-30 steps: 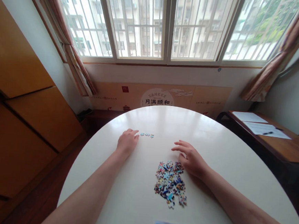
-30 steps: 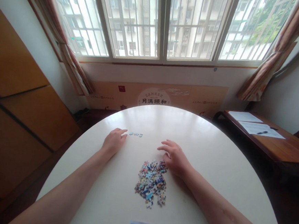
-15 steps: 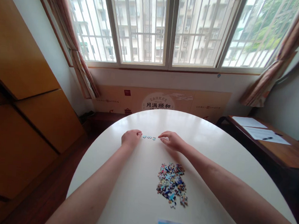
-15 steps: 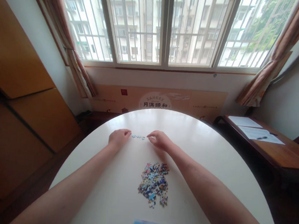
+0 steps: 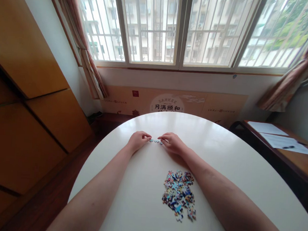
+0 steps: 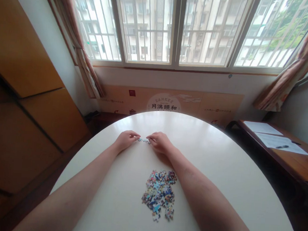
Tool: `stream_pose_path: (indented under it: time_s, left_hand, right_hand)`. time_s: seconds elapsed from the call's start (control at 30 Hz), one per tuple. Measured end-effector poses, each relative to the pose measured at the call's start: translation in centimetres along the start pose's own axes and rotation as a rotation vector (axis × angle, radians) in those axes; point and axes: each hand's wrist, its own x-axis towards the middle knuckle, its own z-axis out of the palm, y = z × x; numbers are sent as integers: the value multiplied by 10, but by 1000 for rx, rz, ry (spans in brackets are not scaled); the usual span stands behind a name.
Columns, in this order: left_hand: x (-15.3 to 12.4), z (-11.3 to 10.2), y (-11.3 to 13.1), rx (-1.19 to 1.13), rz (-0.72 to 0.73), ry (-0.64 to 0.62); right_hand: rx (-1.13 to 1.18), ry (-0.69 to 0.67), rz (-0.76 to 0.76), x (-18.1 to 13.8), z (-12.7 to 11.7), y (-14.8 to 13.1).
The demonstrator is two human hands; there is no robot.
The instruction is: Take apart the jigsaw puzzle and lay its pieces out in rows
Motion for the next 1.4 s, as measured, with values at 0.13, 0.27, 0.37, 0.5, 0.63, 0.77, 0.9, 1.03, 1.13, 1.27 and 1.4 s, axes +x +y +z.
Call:
stream_pose_path:
  time_s: [0.13,0.27,0.37,0.5,0.63,0.77,0.9,1.03,1.13,1.27,1.4]
  left_hand:
    - [1,0,-1,-41,105,-32]
    - [2,2,-3,-35,112,-30]
    - [2,3,-4,-11,110,-27]
    - [2,3,-4,12,102,-29]
    - [2,4,-3,9,83,-22]
    - [1,4,-3,2,78,-15]
    - [1,4,-3,-27,55,-23]
    - [2,4,-4,-35,63,-27]
    - [2,4,-6,-35,63,-21]
    - [1,4,-7,-42,68,-14]
    - [0,4,-5,-38,64,-12]
  right_hand:
    - [-60,-8,-55,-2,1,-4]
    - [-110,-21,-88,-3,0,-6]
    - [-139,-30,-101,-3,-1,-7]
    - [-157,-36,-112,-2,-2,-8]
    - [-149,-36,-123,-3,-3,-8]
    - [-111,-20,-121,-3,-1,-8]
    - [-32,29,-74,-4,-1,-4]
    - [43,80,-18,-7,-5,-1]
    - [75,84,-9,-11,-8,-1]
    - [92,61,-30,-13,-8,-1]
    - [87,59,-33,-10,-4,0]
